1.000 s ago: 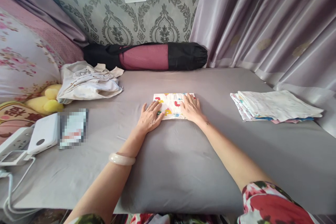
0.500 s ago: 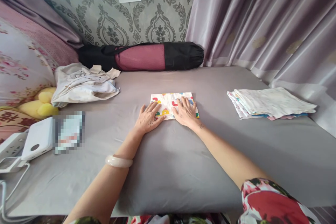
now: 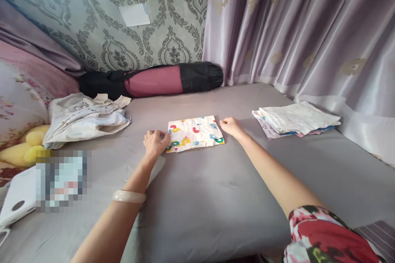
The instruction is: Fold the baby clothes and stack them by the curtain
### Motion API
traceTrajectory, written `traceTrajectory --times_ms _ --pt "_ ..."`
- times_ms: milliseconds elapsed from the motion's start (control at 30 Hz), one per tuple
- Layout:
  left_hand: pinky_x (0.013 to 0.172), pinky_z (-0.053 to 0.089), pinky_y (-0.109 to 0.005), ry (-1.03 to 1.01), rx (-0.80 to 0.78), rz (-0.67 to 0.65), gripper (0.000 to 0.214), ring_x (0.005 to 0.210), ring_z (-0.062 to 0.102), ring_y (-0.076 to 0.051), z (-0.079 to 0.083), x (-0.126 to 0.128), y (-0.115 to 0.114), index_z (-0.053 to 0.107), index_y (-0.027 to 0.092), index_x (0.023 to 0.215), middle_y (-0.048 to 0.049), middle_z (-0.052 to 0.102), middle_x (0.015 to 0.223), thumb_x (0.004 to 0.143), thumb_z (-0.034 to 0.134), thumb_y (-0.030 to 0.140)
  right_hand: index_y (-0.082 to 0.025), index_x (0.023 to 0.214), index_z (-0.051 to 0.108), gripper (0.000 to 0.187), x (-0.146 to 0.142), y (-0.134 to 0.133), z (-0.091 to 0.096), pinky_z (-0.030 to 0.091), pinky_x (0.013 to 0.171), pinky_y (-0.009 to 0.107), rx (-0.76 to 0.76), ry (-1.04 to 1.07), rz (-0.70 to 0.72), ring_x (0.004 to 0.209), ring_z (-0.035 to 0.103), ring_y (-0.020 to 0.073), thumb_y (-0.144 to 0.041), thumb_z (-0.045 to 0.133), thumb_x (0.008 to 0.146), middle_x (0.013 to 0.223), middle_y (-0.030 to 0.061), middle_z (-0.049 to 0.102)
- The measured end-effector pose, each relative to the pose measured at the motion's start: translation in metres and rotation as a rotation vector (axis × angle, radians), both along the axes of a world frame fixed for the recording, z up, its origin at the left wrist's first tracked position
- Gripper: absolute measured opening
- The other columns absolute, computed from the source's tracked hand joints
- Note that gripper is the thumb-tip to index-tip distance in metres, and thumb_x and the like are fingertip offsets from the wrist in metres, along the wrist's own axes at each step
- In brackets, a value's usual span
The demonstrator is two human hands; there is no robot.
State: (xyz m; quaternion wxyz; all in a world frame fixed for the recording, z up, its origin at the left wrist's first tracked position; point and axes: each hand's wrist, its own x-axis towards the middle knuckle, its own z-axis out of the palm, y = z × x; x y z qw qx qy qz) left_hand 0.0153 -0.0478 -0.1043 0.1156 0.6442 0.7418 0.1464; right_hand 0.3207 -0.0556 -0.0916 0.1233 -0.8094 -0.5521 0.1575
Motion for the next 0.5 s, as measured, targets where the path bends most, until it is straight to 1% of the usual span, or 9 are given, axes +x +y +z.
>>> traceTrajectory --times_ms 67,200,333,367,433,500 --pt "0.098 0.042 -0.047 0.0 -0.035 0.017 0.043 0.118 0.051 -0.037 0.003 0.003 0.005 0.071 0.02 0.097 -0.0172 0.057 0.121 0.083 0.048 0.054 -0.02 0.085 0.075 0.034 0.0 -0.002 -0.004 0.042 0.065 0.026 -0.013 -0.06 0.014 0.09 0.066 0.0226 -0.034 0.044 0.089 0.098 0.0111 0.073" --pt "0.093 0.044 -0.047 0.019 -0.087 0.033 0.042 0.117 0.053 -0.038 0.005 0.013 0.012 0.073 0.02 0.096 -0.0186 0.059 0.122 0.08 0.05 0.052 -0.02 0.101 0.074 0.035 -0.016 -0.009 -0.008 0.046 0.079 0.03 0.045 -0.141 0.013 0.104 0.064 0.0244 -0.034 0.044 0.089 0.116 0.0147 0.067" --pt "0.084 0.047 -0.046 0.027 -0.145 0.027 0.041 0.114 0.056 -0.041 0.007 0.017 0.018 0.075 0.021 0.094 -0.0198 0.062 0.118 0.079 0.05 0.05 -0.017 0.103 0.072 0.032 -0.03 -0.008 -0.005 0.046 0.087 0.032 0.04 -0.1 0.02 0.109 0.062 0.026 -0.032 0.05 0.086 0.117 0.0158 0.066" --pt "0.082 0.047 -0.045 0.019 -0.156 0.026 0.04 0.111 0.058 -0.041 0.007 0.016 0.019 0.075 0.021 0.092 -0.0189 0.065 0.113 0.078 0.05 0.049 -0.017 0.103 0.072 0.03 -0.031 -0.006 -0.005 0.046 0.087 0.032 0.039 -0.065 0.014 0.11 0.062 0.0263 -0.031 0.052 0.085 0.117 0.0161 0.067" --pt "0.074 0.048 -0.04 -0.035 -0.173 0.008 0.036 0.096 0.064 -0.037 0.007 0.011 0.023 0.074 0.02 0.084 -0.0149 0.07 0.094 0.075 0.053 0.048 -0.016 0.101 0.071 0.028 -0.031 -0.002 -0.004 0.047 0.084 0.032 0.039 0.069 0.0 0.108 0.063 0.027 -0.028 0.055 0.082 0.114 0.0163 0.068" --pt "0.064 0.047 -0.035 -0.156 -0.13 -0.048 0.034 0.078 0.066 -0.031 0.005 0.005 0.027 0.071 0.02 0.075 -0.0088 0.069 0.074 0.071 0.057 0.05 -0.017 0.096 0.072 0.025 -0.029 0.001 -0.003 0.047 0.078 0.029 0.035 0.197 -0.02 0.102 0.065 0.026 -0.028 0.057 0.08 0.108 0.0142 0.071"
